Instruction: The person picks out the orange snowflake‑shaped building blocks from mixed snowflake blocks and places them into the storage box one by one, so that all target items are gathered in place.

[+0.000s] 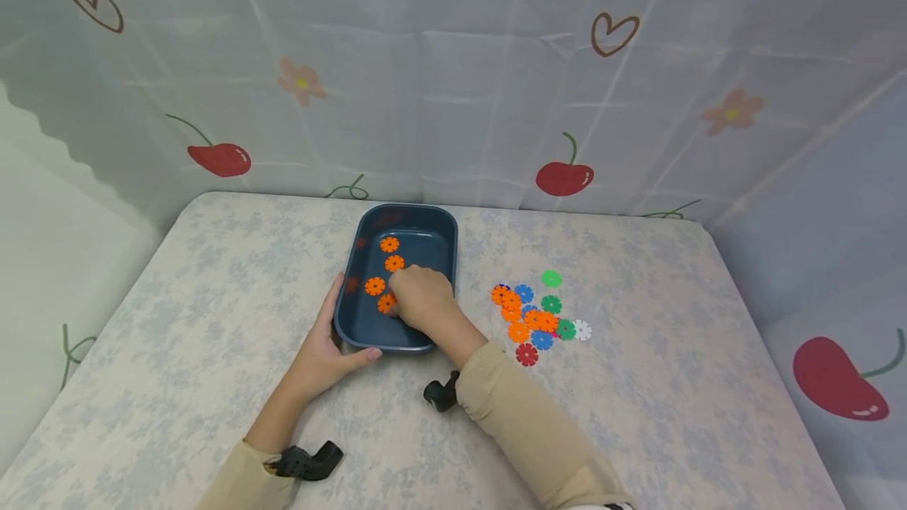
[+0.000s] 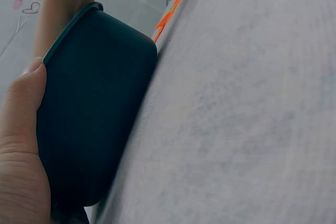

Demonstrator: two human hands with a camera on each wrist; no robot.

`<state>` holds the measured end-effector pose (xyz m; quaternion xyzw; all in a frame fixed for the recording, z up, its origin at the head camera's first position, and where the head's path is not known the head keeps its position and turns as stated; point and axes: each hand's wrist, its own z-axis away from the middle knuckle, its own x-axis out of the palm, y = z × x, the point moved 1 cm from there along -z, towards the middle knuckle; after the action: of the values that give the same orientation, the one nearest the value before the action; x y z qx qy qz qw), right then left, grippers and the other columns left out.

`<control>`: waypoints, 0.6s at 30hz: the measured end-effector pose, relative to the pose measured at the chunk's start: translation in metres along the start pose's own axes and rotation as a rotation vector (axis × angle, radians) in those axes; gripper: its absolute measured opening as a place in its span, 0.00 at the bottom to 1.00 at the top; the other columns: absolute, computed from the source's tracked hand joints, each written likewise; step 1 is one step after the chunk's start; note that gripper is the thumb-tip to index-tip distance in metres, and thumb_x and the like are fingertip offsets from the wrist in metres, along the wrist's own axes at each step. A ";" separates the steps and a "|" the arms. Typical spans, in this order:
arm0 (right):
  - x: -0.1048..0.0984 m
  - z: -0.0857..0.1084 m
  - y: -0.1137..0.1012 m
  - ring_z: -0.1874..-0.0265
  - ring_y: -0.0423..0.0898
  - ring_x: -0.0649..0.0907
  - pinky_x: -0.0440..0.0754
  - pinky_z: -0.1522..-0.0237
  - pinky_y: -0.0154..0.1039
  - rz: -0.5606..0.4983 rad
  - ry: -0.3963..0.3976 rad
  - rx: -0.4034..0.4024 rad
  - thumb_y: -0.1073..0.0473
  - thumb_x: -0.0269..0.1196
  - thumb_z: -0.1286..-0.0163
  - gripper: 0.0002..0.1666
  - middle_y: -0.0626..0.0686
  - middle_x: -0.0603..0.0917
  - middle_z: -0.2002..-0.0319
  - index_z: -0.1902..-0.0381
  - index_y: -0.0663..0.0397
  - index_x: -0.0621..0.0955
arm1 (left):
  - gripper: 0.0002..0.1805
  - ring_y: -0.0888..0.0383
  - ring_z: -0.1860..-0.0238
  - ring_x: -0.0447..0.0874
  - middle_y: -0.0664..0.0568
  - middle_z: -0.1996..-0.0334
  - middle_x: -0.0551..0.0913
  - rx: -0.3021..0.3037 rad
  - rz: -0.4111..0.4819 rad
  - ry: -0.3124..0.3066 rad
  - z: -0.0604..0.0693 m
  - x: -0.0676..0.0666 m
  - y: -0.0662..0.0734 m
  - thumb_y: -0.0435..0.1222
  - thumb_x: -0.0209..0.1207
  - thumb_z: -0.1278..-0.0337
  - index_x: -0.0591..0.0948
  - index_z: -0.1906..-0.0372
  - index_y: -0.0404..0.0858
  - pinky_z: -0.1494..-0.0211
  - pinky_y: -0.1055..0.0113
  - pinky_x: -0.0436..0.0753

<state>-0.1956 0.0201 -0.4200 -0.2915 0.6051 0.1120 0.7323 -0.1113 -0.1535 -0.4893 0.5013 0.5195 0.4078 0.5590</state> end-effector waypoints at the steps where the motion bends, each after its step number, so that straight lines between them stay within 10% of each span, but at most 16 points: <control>1: -0.001 0.001 0.000 0.76 0.40 0.81 0.80 0.73 0.36 -0.007 0.007 -0.004 0.48 0.73 0.39 0.11 0.45 0.88 0.70 0.65 0.48 0.90 | 0.69 0.58 0.19 0.40 0.65 0.20 0.39 0.001 0.005 0.001 0.000 0.000 0.000 0.40 0.77 0.55 0.36 0.19 0.55 0.20 0.48 0.51; 18: -0.057 0.067 0.039 0.72 0.41 0.78 0.75 0.73 0.34 -0.114 0.262 0.082 0.45 0.69 0.35 0.22 0.42 0.83 0.68 0.45 0.45 0.85 | 0.70 0.57 0.19 0.37 0.60 0.19 0.37 0.011 -0.032 0.013 0.000 0.000 -0.001 0.41 0.77 0.57 0.37 0.19 0.54 0.20 0.44 0.49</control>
<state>-0.1743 0.1002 -0.3704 -0.3075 0.6819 0.0066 0.6636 -0.1110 -0.1535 -0.4902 0.4931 0.5333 0.3992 0.5595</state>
